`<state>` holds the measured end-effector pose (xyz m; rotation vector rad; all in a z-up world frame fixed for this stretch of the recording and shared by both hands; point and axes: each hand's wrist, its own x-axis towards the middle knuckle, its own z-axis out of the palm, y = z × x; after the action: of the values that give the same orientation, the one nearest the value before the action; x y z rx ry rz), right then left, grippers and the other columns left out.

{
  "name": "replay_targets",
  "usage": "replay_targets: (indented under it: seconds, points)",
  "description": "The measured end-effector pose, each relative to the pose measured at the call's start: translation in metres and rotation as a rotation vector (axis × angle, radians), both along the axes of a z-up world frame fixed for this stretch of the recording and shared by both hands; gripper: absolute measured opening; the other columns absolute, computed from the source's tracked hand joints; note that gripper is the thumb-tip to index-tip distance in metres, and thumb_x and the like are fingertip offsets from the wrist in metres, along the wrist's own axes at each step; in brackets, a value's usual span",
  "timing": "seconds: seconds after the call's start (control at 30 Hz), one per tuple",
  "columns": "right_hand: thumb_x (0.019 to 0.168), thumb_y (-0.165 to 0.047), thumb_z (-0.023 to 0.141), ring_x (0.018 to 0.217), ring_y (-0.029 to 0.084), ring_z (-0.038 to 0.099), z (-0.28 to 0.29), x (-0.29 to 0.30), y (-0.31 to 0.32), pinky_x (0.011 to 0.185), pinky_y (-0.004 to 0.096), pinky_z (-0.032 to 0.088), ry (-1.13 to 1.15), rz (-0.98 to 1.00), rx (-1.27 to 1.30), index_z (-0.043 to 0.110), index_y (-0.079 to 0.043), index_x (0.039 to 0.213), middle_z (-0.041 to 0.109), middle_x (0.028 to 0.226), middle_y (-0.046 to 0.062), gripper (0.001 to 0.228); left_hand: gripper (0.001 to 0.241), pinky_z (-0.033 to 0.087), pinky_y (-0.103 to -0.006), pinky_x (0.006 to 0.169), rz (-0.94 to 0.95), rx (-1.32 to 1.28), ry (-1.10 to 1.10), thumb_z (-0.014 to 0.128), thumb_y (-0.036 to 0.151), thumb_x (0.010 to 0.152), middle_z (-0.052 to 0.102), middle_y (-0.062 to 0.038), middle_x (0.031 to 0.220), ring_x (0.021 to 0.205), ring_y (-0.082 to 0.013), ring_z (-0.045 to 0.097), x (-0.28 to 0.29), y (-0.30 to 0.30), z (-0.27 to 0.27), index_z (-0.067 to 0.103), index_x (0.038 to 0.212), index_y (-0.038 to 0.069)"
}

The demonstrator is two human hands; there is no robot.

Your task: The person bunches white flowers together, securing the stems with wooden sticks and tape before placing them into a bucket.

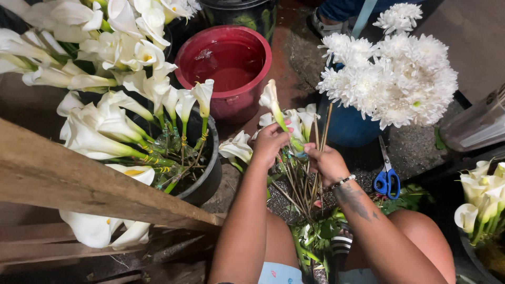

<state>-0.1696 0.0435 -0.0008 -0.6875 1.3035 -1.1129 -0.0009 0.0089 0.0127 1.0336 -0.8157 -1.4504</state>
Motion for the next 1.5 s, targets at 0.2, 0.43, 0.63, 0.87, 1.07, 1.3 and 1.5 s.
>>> replay_targets:
  seconds: [0.2, 0.43, 0.63, 0.87, 1.07, 1.3, 1.5]
  points:
    - [0.091, -0.01, 0.069, 0.039, 0.017, 0.052, -0.007, -0.001, 0.005, 0.036, 0.03, 0.04, 0.407, 0.141, -0.004, 0.073, 0.002, 0.096, 0.052, 0.052, 0.008, 0.014, 0.042, 0.061, -0.0346, 0.08, 0.133, -0.045, -0.209, 0.083, 0.014, 0.083, 0.078, -0.012, 0.105, 0.091, -0.0128, 0.069, 0.012, 0.008, 0.02, 0.076, 0.124, 0.01]
    - [0.087, -0.035, 0.07, 0.101, 0.038, 0.074, -0.073, -0.023, -0.015, 0.087, 0.049, 0.06, 1.165, 0.461, -0.005, 0.081, -0.013, 0.102, 0.079, 0.091, 0.014, 0.03, 0.037, 0.059, -0.024, 0.077, 0.247, -0.055, -0.382, 0.081, 0.015, 0.084, 0.077, -0.003, 0.089, 0.079, -0.0043, 0.067, 0.011, 0.0, 0.008, 0.078, 0.121, 0.012]
    - [0.086, -0.031, 0.071, 0.103, 0.037, 0.075, -0.063, -0.029, -0.017, 0.089, 0.048, 0.061, 1.344, 0.646, 0.016, 0.08, -0.01, 0.105, 0.079, 0.095, 0.015, 0.03, 0.038, 0.06, -0.0397, 0.087, 0.072, 0.113, -0.873, 0.075, 0.032, 0.085, 0.079, -0.005, 0.098, 0.102, -0.0247, 0.075, 0.014, 0.022, 0.018, 0.078, 0.119, 0.016]
    - [0.088, -0.034, 0.069, 0.112, 0.039, 0.072, -0.008, -0.025, -0.009, 0.096, 0.047, 0.059, 1.335, 0.664, 0.069, 0.079, -0.007, 0.109, 0.079, 0.104, 0.02, 0.036, 0.037, 0.057, -0.051, 0.094, -0.444, 0.233, -1.544, 0.055, 0.028, 0.09, 0.076, -0.015, 0.11, 0.115, -0.0355, 0.07, 0.047, 0.013, -0.002, 0.078, 0.11, 0.007]
    - [0.087, -0.034, 0.07, 0.107, 0.04, 0.073, -0.002, -0.027, -0.009, 0.091, 0.048, 0.061, 1.323, 0.633, 0.005, 0.079, -0.008, 0.105, 0.079, 0.101, 0.02, 0.034, 0.046, 0.052, -0.0492, 0.106, -0.353, 0.447, -1.436, 0.046, 0.028, 0.096, 0.071, -0.016, 0.129, 0.129, -0.0337, 0.063, 0.073, -0.005, -0.014, 0.071, 0.124, 0.002]
    - [0.097, -0.041, 0.058, 0.099, 0.04, 0.075, 0.115, 0.036, -0.042, 0.087, 0.048, 0.063, 1.488, 0.623, -0.234, 0.079, -0.004, 0.104, 0.077, 0.097, 0.024, 0.043, 0.043, 0.055, -0.044, 0.103, -0.058, 0.569, -1.18, 0.05, 0.035, 0.097, 0.075, -0.012, 0.12, 0.122, -0.0297, 0.068, 0.072, 0.004, 0.018, 0.075, 0.117, 0.007]
    - [0.094, -0.032, 0.069, 0.099, 0.043, 0.073, 0.207, 0.109, -0.191, 0.082, 0.054, 0.06, 1.28, 0.24, -0.688, 0.076, -0.007, 0.113, 0.075, 0.092, 0.019, 0.032, 0.053, 0.048, -0.0367, 0.111, -0.376, 0.6, -1.391, 0.038, 0.034, 0.103, 0.063, -0.007, 0.144, 0.139, -0.0251, 0.054, 0.059, -0.008, 0.033, 0.064, 0.138, 0.003]
